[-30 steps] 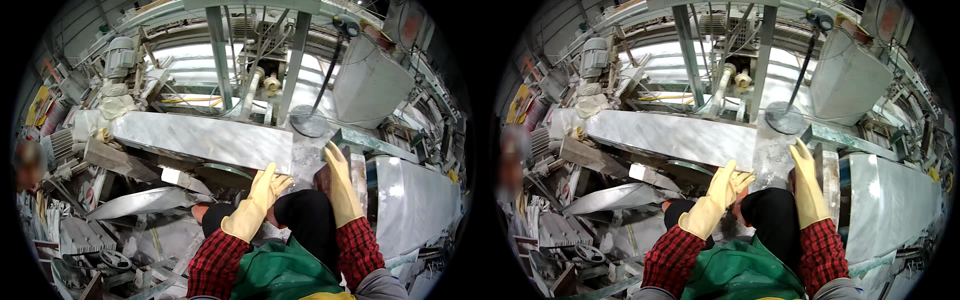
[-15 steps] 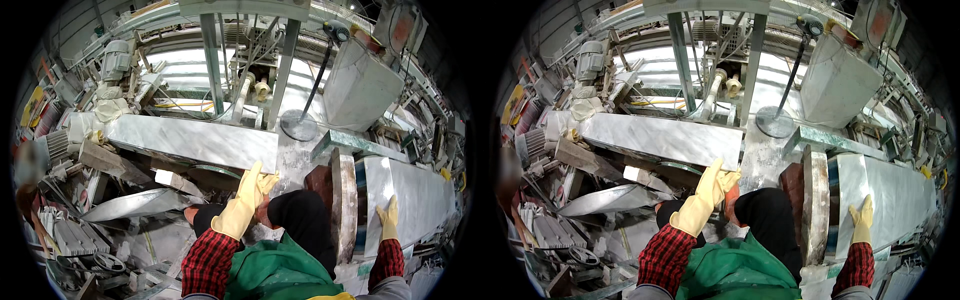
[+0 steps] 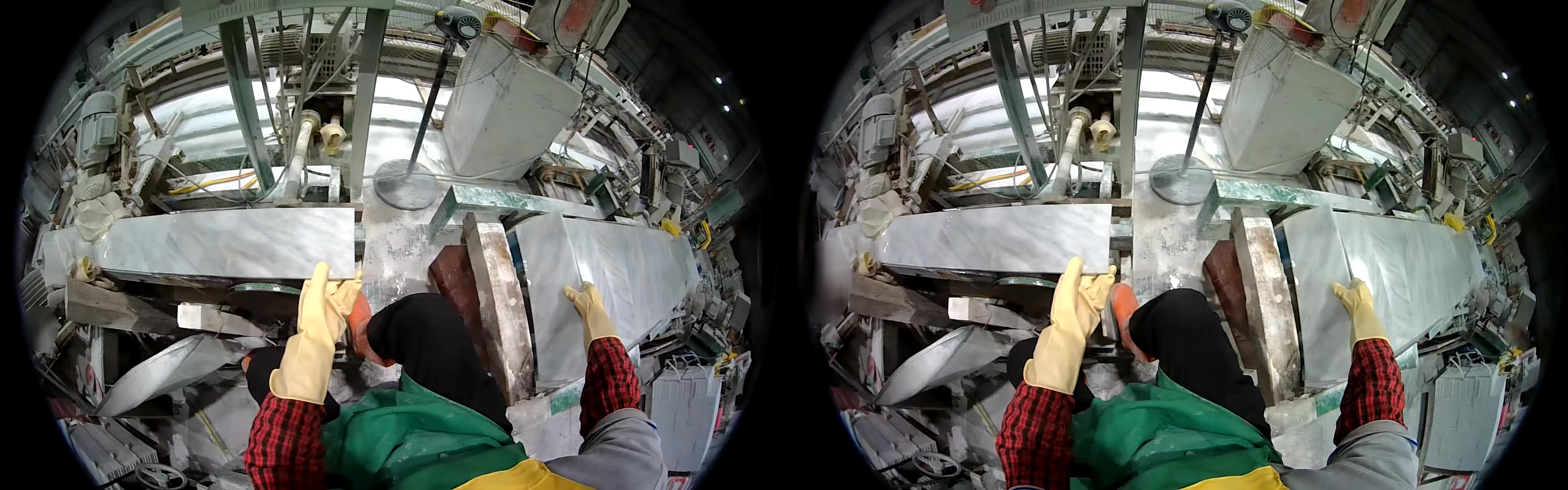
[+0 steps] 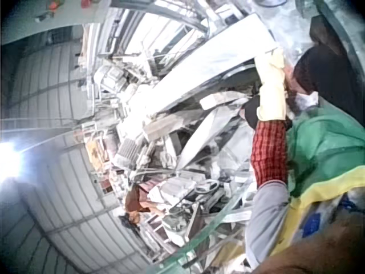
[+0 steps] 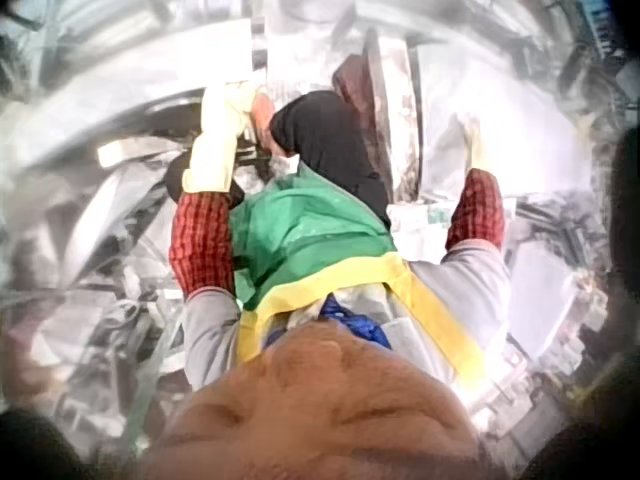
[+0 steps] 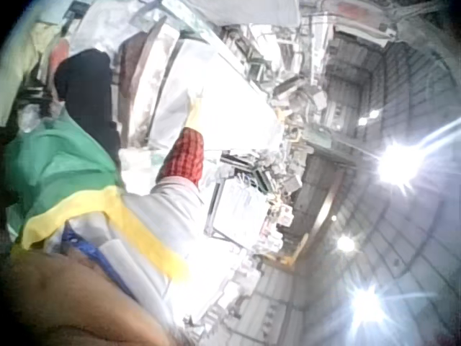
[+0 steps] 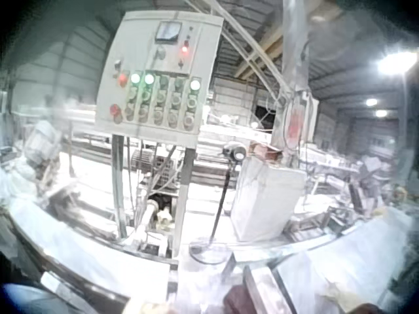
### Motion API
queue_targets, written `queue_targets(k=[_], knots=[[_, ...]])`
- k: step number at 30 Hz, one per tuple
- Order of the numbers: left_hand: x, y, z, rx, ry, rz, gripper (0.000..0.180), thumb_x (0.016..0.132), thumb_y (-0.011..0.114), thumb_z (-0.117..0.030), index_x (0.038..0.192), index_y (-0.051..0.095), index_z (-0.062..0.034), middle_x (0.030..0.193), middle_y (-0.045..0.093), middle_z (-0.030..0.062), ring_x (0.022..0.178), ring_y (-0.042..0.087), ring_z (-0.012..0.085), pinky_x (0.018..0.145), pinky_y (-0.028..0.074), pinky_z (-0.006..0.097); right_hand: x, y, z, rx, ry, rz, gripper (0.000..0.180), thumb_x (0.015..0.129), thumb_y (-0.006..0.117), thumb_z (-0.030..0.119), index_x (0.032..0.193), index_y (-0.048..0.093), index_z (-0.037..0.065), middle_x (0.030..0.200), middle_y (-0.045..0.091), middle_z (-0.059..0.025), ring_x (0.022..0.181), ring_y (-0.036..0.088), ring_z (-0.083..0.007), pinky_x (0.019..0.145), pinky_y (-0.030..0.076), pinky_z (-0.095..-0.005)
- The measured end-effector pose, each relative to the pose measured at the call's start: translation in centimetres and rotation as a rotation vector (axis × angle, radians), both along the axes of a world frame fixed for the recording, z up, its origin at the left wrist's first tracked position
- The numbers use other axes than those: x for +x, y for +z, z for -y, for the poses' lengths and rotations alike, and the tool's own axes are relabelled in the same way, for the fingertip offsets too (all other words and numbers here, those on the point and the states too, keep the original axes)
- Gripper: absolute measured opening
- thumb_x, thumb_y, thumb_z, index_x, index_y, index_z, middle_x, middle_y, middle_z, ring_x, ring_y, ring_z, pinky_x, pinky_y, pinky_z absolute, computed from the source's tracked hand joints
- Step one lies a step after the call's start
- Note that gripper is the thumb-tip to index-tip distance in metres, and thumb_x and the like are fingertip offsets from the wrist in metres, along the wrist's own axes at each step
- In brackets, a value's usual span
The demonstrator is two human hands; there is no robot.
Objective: The person repeatedly places rectangular white slabs onto a rotating red polishing wheel in a factory setting. They hold the slabs with gloved hands, pressing them against the wheel to smooth the surface, then remove them and repeat the process with new slabs.
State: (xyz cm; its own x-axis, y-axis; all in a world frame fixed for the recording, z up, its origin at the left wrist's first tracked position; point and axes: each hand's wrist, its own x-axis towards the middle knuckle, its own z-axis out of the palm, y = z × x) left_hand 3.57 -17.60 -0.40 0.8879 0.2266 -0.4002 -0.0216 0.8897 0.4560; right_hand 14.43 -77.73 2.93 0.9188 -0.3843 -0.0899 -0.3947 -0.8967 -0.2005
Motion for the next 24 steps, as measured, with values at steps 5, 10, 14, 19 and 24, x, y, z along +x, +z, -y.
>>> queue_targets(k=[5, 10, 14, 19, 24], knots=[[-0.1, 0.6, -0.7, -0.077, -0.054, 0.046, 0.034, 0.099, 0.061, -0.024, 0.119, 0.049, 0.0011, 0.113, 0.061, 0.0200, 0.101, 0.068, 0.0333, 0.077, 0.064, 0.035, -1.4, 0.5, -2.7, 0.160, 0.099, 0.150, 0.046, 0.078, 0.076, 0.039, 0.071, 0.055, -0.001, 0.064, 0.054, -0.0074, 0.060, 0.050, -0.0207, 0.058, 0.042, -0.0409], [-0.3, 1.2, -0.8, -0.057, 0.015, 0.019, 0.035, 0.100, 0.061, -0.025, 0.116, 0.047, 0.0023, 0.107, 0.060, 0.0193, 0.097, 0.069, 0.0346, 0.073, 0.065, 0.033, -2.9, 3.4, -9.6, 0.111, 0.104, 0.142, 0.044, 0.080, 0.073, 0.039, 0.068, 0.052, 0.002, 0.061, 0.049, -0.0079, 0.056, 0.048, -0.0188, 0.055, 0.041, -0.0394], [-0.7, 2.0, -0.8, -0.055, 0.029, 0.028, 0.033, 0.099, 0.061, -0.022, 0.116, 0.047, 0.0026, 0.104, 0.062, 0.0199, 0.094, 0.070, 0.0349, 0.073, 0.065, 0.034, -3.2, 3.3, -10.6, 0.149, 0.075, 0.125, 0.043, 0.080, 0.074, 0.035, 0.068, 0.052, 0.000, 0.062, 0.049, -0.0093, 0.060, 0.051, -0.0202, 0.058, 0.042, -0.0404], [-0.6, 0.8, -1.3, -0.063, 0.009, 0.033, 0.032, 0.099, 0.062, -0.023, 0.117, 0.052, 0.0006, 0.108, 0.064, 0.0180, 0.097, 0.069, 0.0332, 0.073, 0.064, 0.034, -3.6, 2.7, -11.9, 0.105, 0.127, 0.143, 0.044, 0.079, 0.074, 0.037, 0.072, 0.055, -0.001, 0.065, 0.054, -0.0168, 0.063, 0.057, -0.0297, 0.064, 0.045, -0.0440], [-0.7, 0.9, -1.7, -0.041, 0.031, 0.010, 0.029, 0.099, 0.063, -0.023, 0.116, 0.052, -0.0018, 0.112, 0.064, 0.0169, 0.097, 0.069, 0.0314, 0.076, 0.063, 0.035, -4.7, 4.1, -13.6, 0.115, 0.166, 0.104, 0.043, 0.080, 0.073, 0.040, 0.084, 0.062, -0.001, 0.078, 0.064, -0.0190, 0.077, 0.065, -0.0336, 0.073, 0.050, -0.0426]])
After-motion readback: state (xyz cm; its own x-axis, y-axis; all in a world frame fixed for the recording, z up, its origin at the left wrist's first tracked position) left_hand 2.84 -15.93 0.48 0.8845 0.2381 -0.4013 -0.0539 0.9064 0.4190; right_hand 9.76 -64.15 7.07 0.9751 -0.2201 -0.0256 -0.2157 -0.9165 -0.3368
